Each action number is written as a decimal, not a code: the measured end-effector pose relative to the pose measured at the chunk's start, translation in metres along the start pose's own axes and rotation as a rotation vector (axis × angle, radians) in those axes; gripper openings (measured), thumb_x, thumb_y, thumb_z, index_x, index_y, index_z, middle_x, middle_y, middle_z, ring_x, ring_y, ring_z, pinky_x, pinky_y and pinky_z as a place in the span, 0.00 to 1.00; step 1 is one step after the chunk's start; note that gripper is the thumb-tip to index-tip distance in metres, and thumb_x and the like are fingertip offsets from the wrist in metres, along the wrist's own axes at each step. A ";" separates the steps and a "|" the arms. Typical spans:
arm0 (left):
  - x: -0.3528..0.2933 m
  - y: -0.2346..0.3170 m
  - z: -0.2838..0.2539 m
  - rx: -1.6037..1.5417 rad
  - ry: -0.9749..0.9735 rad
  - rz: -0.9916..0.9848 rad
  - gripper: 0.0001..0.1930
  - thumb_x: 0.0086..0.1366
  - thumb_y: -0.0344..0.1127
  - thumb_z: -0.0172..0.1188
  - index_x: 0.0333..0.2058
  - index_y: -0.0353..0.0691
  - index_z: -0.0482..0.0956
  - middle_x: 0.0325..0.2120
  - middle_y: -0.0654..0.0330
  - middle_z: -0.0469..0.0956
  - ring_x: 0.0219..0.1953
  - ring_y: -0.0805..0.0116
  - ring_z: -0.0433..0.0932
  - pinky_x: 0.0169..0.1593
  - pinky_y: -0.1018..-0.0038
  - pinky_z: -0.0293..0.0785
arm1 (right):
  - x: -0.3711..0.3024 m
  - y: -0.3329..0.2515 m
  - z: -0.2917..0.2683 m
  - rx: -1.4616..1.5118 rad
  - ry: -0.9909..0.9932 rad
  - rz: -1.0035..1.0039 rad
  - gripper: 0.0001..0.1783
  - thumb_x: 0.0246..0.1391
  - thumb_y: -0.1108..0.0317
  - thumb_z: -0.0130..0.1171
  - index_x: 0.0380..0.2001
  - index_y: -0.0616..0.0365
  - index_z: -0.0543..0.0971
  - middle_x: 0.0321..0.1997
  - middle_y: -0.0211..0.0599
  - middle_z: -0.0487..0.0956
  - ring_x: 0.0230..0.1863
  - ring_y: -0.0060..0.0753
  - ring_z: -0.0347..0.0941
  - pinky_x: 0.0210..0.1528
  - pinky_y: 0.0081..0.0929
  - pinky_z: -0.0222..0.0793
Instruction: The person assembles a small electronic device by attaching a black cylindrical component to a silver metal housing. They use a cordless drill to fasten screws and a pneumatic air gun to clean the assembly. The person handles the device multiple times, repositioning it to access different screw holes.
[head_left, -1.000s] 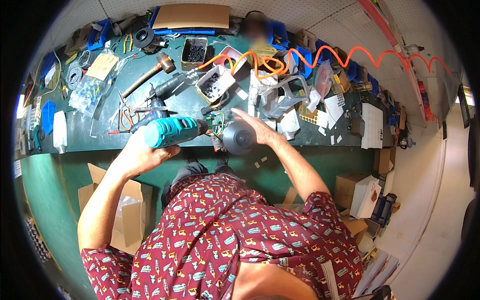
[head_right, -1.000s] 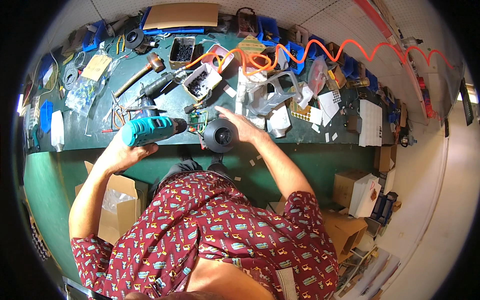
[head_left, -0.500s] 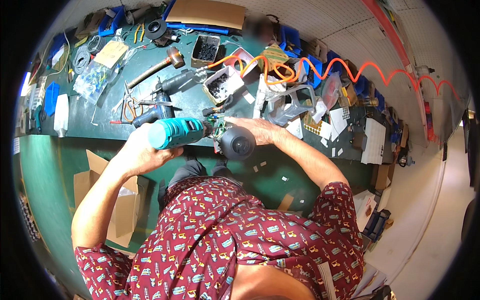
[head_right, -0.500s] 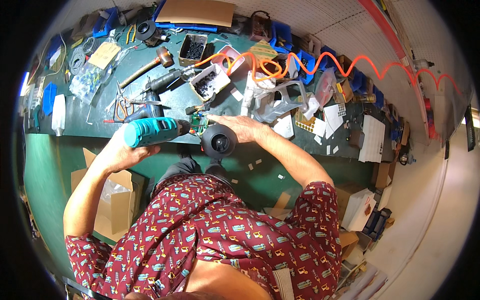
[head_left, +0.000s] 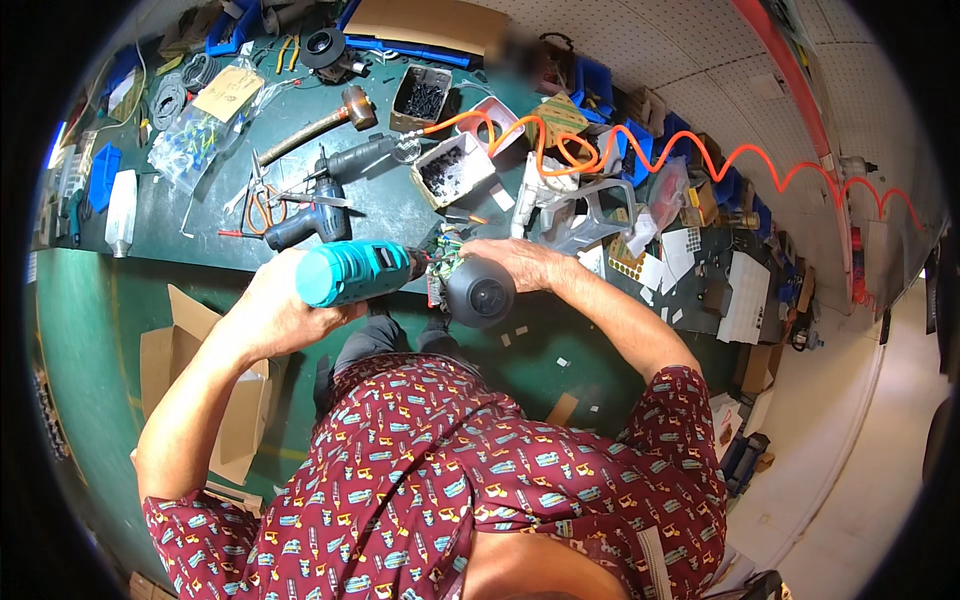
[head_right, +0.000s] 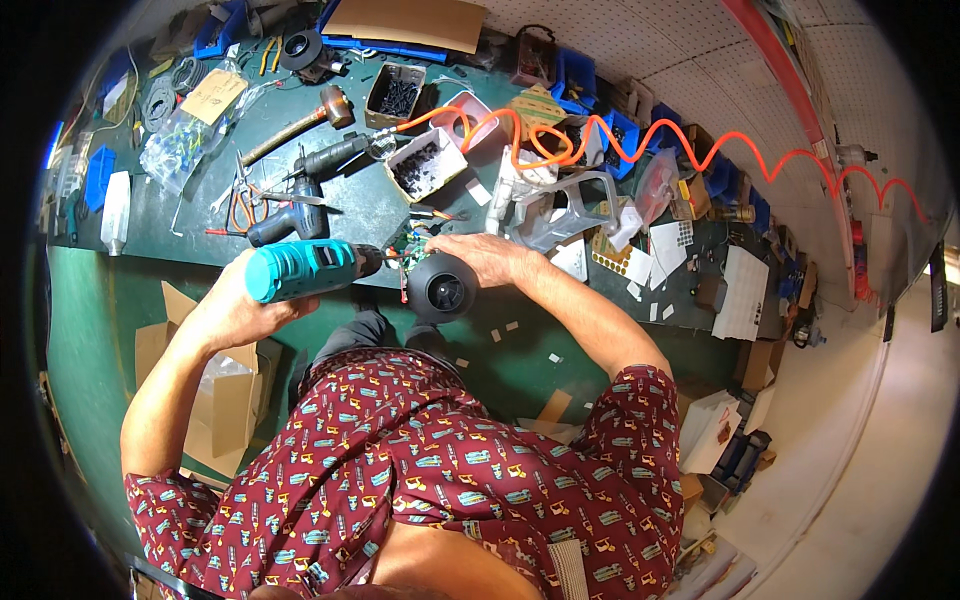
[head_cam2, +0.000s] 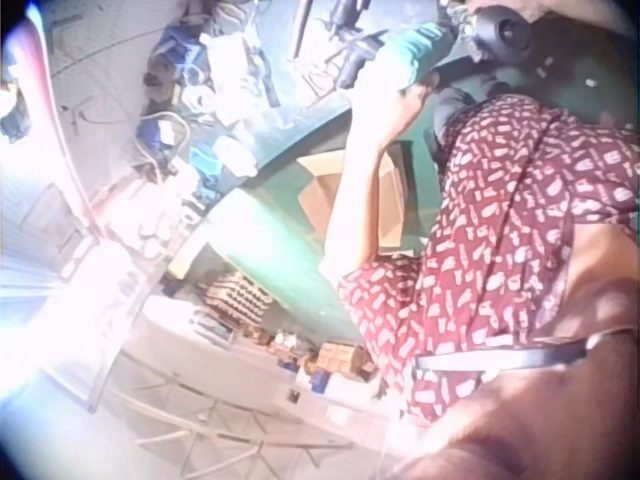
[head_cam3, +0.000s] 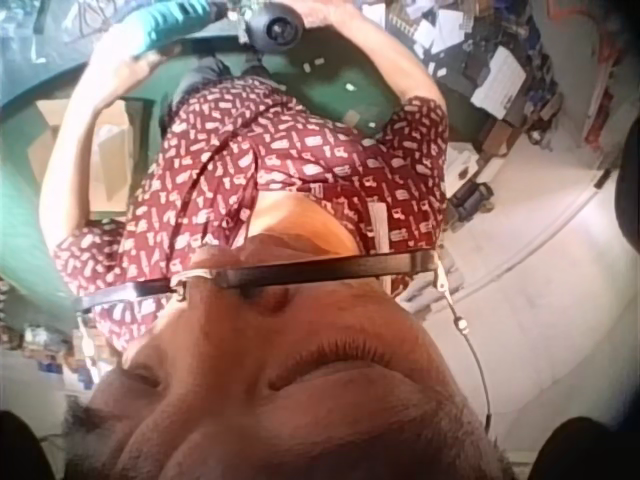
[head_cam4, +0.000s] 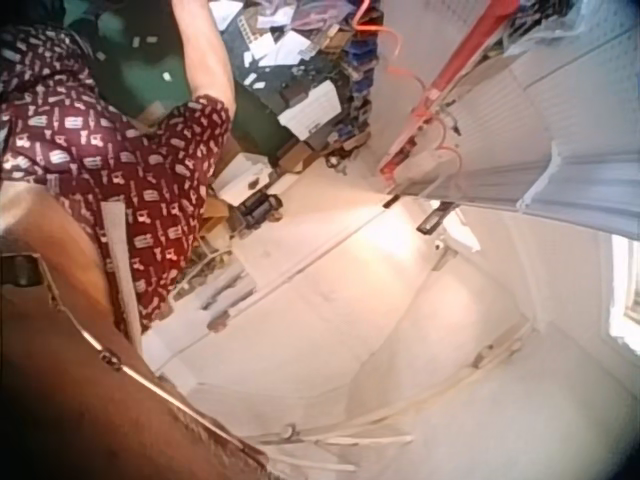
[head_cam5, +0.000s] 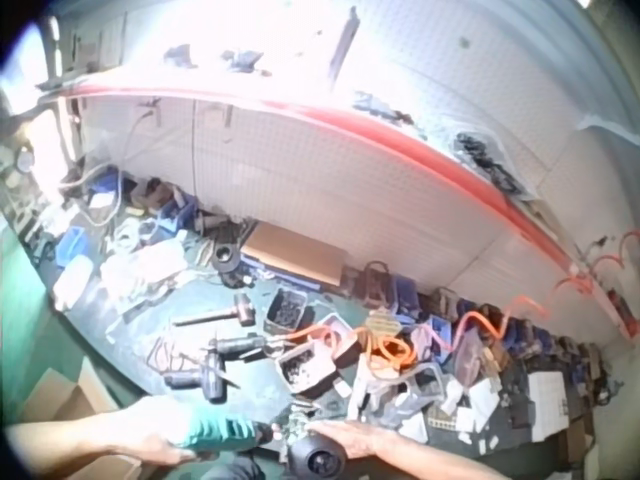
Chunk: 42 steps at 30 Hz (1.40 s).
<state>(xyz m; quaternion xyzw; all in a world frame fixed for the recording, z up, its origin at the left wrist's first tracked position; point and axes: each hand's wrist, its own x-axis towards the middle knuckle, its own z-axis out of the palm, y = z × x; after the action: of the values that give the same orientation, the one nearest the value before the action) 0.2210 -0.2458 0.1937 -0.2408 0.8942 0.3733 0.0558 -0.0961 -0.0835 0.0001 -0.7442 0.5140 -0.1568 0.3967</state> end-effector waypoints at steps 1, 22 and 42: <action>0.000 0.001 0.000 -0.006 -0.009 -0.016 0.16 0.54 0.39 0.70 0.41 0.44 0.82 0.33 0.49 0.81 0.38 0.47 0.81 0.43 0.59 0.78 | -0.001 -0.001 0.000 -0.006 -0.007 0.017 0.36 0.48 0.55 0.70 0.58 0.49 0.66 0.57 0.46 0.76 0.59 0.52 0.73 0.58 0.46 0.71; 0.038 0.058 -0.020 0.467 -0.258 -0.004 0.18 0.54 0.44 0.70 0.33 0.34 0.81 0.31 0.45 0.82 0.38 0.46 0.83 0.43 0.59 0.80 | -0.001 0.001 0.017 0.113 0.091 0.020 0.37 0.48 0.59 0.71 0.59 0.52 0.66 0.60 0.44 0.74 0.61 0.49 0.73 0.61 0.41 0.70; 0.084 0.096 -0.010 0.622 -0.374 0.140 0.13 0.53 0.34 0.63 0.35 0.33 0.84 0.34 0.43 0.83 0.39 0.48 0.85 0.44 0.60 0.81 | 0.001 -0.002 0.081 0.452 0.547 -0.034 0.24 0.52 0.60 0.67 0.52 0.53 0.78 0.53 0.41 0.81 0.55 0.43 0.77 0.58 0.40 0.71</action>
<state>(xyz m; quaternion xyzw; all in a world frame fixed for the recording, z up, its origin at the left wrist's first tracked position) 0.1029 -0.2269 0.2393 -0.0781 0.9536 0.1239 0.2632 -0.0420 -0.0497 -0.0500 -0.5766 0.5409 -0.4667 0.3965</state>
